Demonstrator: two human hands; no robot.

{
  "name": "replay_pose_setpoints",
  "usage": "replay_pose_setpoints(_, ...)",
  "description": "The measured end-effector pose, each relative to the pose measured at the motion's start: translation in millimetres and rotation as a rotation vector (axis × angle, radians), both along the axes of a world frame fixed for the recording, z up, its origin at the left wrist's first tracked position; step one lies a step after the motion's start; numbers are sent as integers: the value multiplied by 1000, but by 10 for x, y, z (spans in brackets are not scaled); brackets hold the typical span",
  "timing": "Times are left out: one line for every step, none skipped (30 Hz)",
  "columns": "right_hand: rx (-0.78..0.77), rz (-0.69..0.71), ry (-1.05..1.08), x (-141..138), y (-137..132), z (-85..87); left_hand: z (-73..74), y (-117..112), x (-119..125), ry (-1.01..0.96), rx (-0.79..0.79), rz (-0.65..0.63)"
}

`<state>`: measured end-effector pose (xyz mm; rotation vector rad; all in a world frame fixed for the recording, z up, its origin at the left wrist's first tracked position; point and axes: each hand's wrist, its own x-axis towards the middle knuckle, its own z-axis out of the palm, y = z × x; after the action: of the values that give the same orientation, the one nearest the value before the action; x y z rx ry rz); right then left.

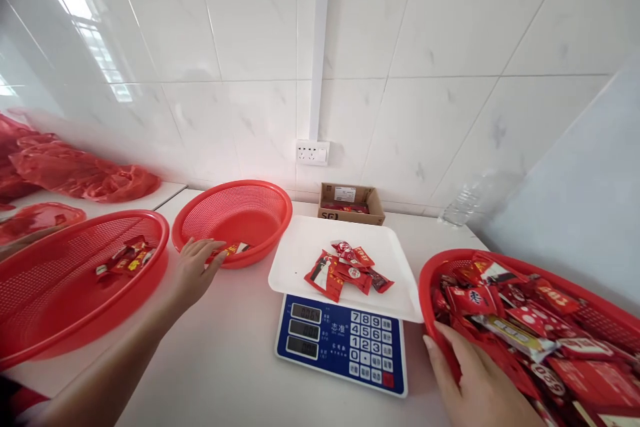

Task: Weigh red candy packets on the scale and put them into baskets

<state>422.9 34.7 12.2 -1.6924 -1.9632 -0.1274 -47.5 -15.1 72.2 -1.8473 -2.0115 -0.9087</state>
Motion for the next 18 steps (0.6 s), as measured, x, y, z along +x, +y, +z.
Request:
replay_pose_setpoints(-19,-8,-32,-40,-36,65,38,29,93,-17,-11,-54)
replay_pose_setpoints(-37,-14,-61,-77,-67,126,83,65,212,-30,-39,-127)
replay_pose_setpoints(-49,-17,-80,-109,-91,180,135,108,353,-37,-79,-214)
replay_pose_setpoints(-54,-21,-83,-134,-108,224,191,158,509,-36,-125,-311)
replay_pose_setpoints(-60,-25,-78,-151,-118,259,247,218,672,-25,-176,-415)
replay_pose_setpoints(-68,-30,-66,-161,-122,284,299,288,835,-12,-218,-515)
replay_pose_setpoints(-78,-36,-48,-166,-122,302,345,370,991,3,-257,-609)
replay_pose_setpoints(-89,-41,-28,-166,-121,316,379,464,1136,20,-285,-693)
replay_pose_setpoints(-104,-42,-7,-166,-119,328,401,567,1267,36,-307,-765)
replay_pose_setpoints(-121,-41,11,-165,-119,342,410,676,1384,53,-327,-819)
replay_pose_setpoints(-133,-42,23,-167,-121,358,408,786,1485,72,-352,-857)
replay_pose_setpoints(-141,-44,31,-171,-126,378,396,893,1574,95,-386,-882)
replay_pose_setpoints(-147,-48,34,-179,-132,401,378,991,1650,124,-425,-901)
replay_pose_setpoints(-151,-52,34,-190,-140,427,357,1079,1717,162,-465,-915)
replay_pose_setpoints(-151,-55,33,-203,-150,453,335,1155,1775,205,-494,-927)
replay_pose_setpoints(-150,-57,31,-217,-159,479,314,1220,1827,248,-507,-933)
replay_pose_setpoints(-149,-57,29,-232,-167,503,295,1275,1871,282,-505,-934)
replay_pose_setpoints(-148,-57,28,-245,-174,524,280,1324,1910,293,-493,-923)
